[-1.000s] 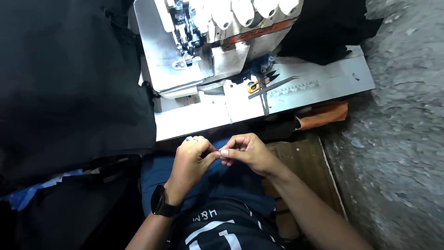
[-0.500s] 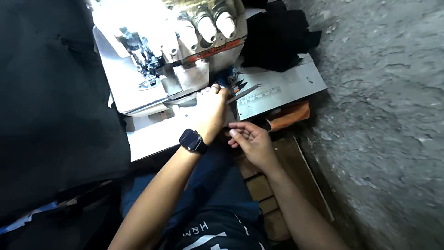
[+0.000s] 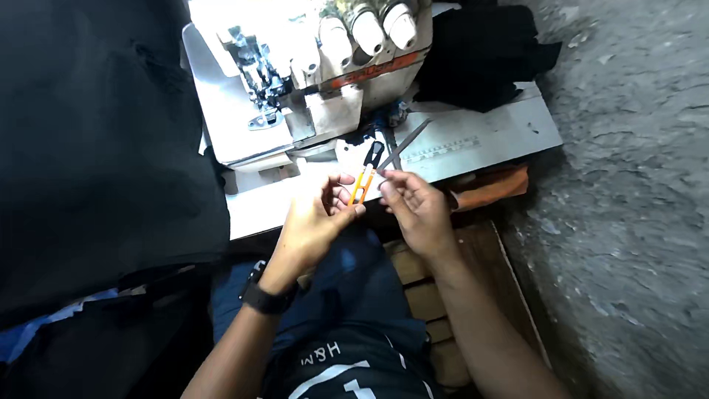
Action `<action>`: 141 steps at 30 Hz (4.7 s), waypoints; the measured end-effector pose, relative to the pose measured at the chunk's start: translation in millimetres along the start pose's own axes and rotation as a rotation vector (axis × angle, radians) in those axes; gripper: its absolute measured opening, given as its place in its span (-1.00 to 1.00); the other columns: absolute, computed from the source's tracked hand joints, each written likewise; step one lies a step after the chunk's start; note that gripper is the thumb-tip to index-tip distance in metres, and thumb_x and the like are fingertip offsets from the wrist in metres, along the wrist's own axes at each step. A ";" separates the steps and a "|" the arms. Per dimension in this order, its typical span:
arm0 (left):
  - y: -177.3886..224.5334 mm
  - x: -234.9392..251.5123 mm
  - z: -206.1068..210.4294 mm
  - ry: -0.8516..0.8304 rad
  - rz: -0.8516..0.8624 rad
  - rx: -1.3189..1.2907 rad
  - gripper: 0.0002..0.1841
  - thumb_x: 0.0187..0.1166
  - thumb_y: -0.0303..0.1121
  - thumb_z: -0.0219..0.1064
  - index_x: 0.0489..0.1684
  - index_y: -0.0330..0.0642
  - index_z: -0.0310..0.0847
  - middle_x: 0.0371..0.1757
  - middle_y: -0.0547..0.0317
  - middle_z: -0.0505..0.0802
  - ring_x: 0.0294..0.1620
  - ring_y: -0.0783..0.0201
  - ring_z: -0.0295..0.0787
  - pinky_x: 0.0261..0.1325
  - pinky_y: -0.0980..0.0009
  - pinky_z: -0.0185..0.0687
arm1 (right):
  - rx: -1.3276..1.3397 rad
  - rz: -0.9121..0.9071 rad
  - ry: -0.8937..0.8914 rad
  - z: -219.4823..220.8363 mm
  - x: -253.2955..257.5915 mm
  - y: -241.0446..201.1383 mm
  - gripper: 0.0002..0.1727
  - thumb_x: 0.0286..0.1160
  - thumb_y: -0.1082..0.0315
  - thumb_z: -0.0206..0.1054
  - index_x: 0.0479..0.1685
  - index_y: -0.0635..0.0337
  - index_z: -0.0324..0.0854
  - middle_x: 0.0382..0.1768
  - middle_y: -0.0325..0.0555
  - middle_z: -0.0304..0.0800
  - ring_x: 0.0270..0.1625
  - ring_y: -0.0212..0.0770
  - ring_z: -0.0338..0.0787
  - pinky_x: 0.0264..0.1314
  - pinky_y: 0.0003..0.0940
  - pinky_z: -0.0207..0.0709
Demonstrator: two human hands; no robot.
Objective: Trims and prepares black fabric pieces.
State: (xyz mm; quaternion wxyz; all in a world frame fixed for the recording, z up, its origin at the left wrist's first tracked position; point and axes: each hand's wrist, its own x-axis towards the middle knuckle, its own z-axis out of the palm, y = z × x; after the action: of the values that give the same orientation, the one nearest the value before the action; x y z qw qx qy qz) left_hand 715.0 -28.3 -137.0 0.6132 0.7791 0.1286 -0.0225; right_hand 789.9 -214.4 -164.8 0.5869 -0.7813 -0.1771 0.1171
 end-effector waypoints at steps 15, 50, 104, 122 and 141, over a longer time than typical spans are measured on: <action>2.2 -33.9 -10.9 0.258 0.187 0.104 -0.91 0.46 -0.32 0.59 -0.27 -0.04 0.79 -0.39 0.38 0.88 -0.43 0.48 0.80 -0.34 0.51 0.78 | -0.101 -0.115 -0.381 -8.8 -14.1 -20.5 -0.58 0.91 0.00 -0.10 0.23 -0.03 0.63 -0.28 -0.38 0.65 -0.25 -0.47 0.65 -0.19 -0.54 0.58; 0.3 -32.7 -4.3 0.317 0.442 0.291 -0.95 0.43 -0.41 0.56 -0.32 -0.14 0.81 -0.32 0.37 0.89 -0.31 0.57 0.80 -0.18 0.60 0.77 | -0.068 -0.178 -0.193 -16.0 -21.9 -24.4 -0.77 0.53 0.19 0.50 0.03 0.08 0.86 -0.13 -0.33 0.91 -0.12 -0.49 0.86 -0.03 -0.59 0.78; -2.6 -30.7 0.8 0.355 0.534 0.234 -0.93 0.39 -0.46 0.58 -0.32 -0.23 0.83 -0.28 0.26 0.92 -0.25 0.52 0.85 -0.14 0.57 0.80 | 0.067 -0.060 -0.176 -13.2 -26.7 -26.5 -0.81 0.52 0.24 0.50 -0.04 0.13 0.85 -0.24 -0.28 0.94 -0.18 -0.44 0.89 -0.03 -0.57 0.80; -1.1 -31.4 2.3 0.387 0.561 0.250 -0.94 0.39 -0.47 0.58 -0.33 -0.23 0.84 -0.26 0.24 0.92 -0.19 0.50 0.86 -0.08 0.56 0.80 | 0.095 -0.061 -0.126 -7.1 -32.5 -27.3 -0.80 0.53 0.25 0.49 -0.04 0.15 0.84 -0.25 -0.25 0.94 -0.18 -0.41 0.91 -0.04 -0.56 0.81; -5.6 -29.9 8.0 0.422 0.531 0.194 -0.94 0.35 -0.51 0.59 -0.33 -0.24 0.84 -0.23 0.23 0.93 -0.19 0.49 0.87 -0.10 0.56 0.84 | 0.103 -0.053 -0.060 1.1 -36.4 -24.9 -0.83 0.52 0.28 0.49 -0.09 0.18 0.84 -0.29 -0.24 0.93 -0.22 -0.41 0.89 -0.09 -0.56 0.80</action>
State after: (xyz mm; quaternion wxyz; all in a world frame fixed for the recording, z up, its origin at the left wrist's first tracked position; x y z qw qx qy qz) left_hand 685.9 -39.9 -138.5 0.4808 0.8274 0.0425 0.2870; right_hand 752.9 -222.4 -142.1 0.6237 -0.7412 -0.2091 0.1339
